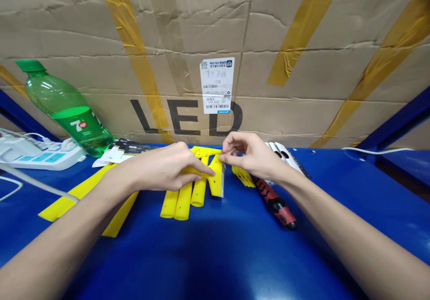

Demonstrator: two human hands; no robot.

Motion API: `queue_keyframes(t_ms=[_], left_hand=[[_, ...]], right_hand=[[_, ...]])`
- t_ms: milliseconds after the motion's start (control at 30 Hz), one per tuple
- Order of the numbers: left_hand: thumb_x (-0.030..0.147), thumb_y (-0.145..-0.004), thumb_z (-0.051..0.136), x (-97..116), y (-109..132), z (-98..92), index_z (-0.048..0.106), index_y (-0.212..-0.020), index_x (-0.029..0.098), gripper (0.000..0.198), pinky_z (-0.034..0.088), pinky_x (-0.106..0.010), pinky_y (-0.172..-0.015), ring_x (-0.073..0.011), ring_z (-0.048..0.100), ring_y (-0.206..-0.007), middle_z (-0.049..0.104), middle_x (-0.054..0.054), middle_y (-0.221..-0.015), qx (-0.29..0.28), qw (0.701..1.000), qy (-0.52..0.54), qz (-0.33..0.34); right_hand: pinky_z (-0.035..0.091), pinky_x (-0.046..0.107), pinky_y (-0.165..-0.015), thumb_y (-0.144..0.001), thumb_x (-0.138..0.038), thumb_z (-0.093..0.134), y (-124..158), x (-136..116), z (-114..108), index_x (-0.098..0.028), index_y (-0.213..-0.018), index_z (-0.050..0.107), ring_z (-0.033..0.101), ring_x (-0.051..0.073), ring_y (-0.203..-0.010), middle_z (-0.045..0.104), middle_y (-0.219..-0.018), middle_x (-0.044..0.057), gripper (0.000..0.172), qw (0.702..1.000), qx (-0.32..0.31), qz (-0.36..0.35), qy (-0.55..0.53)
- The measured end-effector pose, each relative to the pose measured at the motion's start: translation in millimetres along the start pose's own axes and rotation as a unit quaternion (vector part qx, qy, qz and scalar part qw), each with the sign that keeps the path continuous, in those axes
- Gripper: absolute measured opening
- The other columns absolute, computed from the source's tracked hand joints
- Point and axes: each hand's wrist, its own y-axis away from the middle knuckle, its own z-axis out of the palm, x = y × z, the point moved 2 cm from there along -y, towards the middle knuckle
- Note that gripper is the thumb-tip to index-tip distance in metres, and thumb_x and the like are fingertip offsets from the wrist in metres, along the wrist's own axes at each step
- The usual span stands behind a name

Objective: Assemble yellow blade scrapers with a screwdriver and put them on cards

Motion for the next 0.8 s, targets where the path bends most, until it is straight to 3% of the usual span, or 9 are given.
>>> queue_keyframes(t_ms=[200, 333, 400, 667, 800], left_hand=[[0.019, -0.095, 0.059, 2.9, 1.0, -1.7, 0.073, -0.123, 0.029, 0.033, 0.046, -0.023, -0.064, -0.0138, 0.071, -0.069, 0.081, -0.003, -0.098, 0.045, 0.998, -0.006, 0.038], [0.016, -0.094, 0.06, 4.5, 2.5, -3.8, 0.074, -0.122, 0.028, 0.034, 0.047, -0.023, -0.067, -0.0145, 0.073, -0.073, 0.081, -0.003, -0.1, 0.066, 0.996, 0.007, 0.059], [0.016, -0.095, 0.058, 6.1, 2.9, -5.3, 0.074, -0.122, 0.026, 0.033, 0.048, -0.023, -0.068, -0.0149, 0.073, -0.076, 0.081, -0.004, -0.103, 0.068, 0.996, 0.015, 0.06], [0.024, -0.097, 0.057, 6.0, 5.2, -10.9, 0.073, -0.124, 0.027, 0.032, 0.05, -0.022, -0.068, -0.0145, 0.072, -0.072, 0.081, -0.004, -0.1, 0.065, 0.997, 0.023, 0.043], [0.026, -0.096, 0.06, 7.3, 5.4, -12.0, 0.074, -0.122, 0.028, 0.031, 0.049, -0.021, -0.064, -0.0134, 0.07, -0.065, 0.082, -0.005, -0.094, 0.078, 0.995, 0.028, 0.049]], right_hand=[[0.044, 0.032, -0.07, -0.078, -0.019, 0.071, 0.6, 2.5, 3.1, -0.018, -0.083, 0.066, 0.056, 0.016, -0.075, 0.066, -0.083, 0.002, 0.007, 1.0, 0.007, -0.005, -0.005], [0.046, 0.036, -0.084, -0.076, -0.032, 0.08, -0.8, 10.8, -3.8, -0.02, -0.104, 0.07, 0.06, 0.021, -0.094, 0.069, -0.105, 0.005, 0.031, 0.999, 0.014, 0.02, -0.041], [0.047, 0.038, -0.087, -0.075, -0.032, 0.081, -1.3, 11.9, -4.4, -0.021, -0.105, 0.071, 0.061, 0.021, -0.097, 0.07, -0.11, 0.006, 0.034, 0.997, 0.009, 0.038, -0.07], [0.047, 0.039, -0.095, -0.067, -0.023, 0.084, -2.2, 12.8, 1.4, -0.022, -0.094, 0.074, 0.063, 0.02, -0.098, 0.071, -0.102, 0.004, 0.029, 0.973, 0.027, 0.093, -0.209], [0.05, 0.034, -0.083, -0.067, -0.019, 0.083, -0.6, 13.6, 2.4, -0.022, -0.095, 0.074, 0.065, 0.017, -0.089, 0.071, -0.095, 0.003, 0.03, 0.957, 0.008, 0.124, -0.262]])
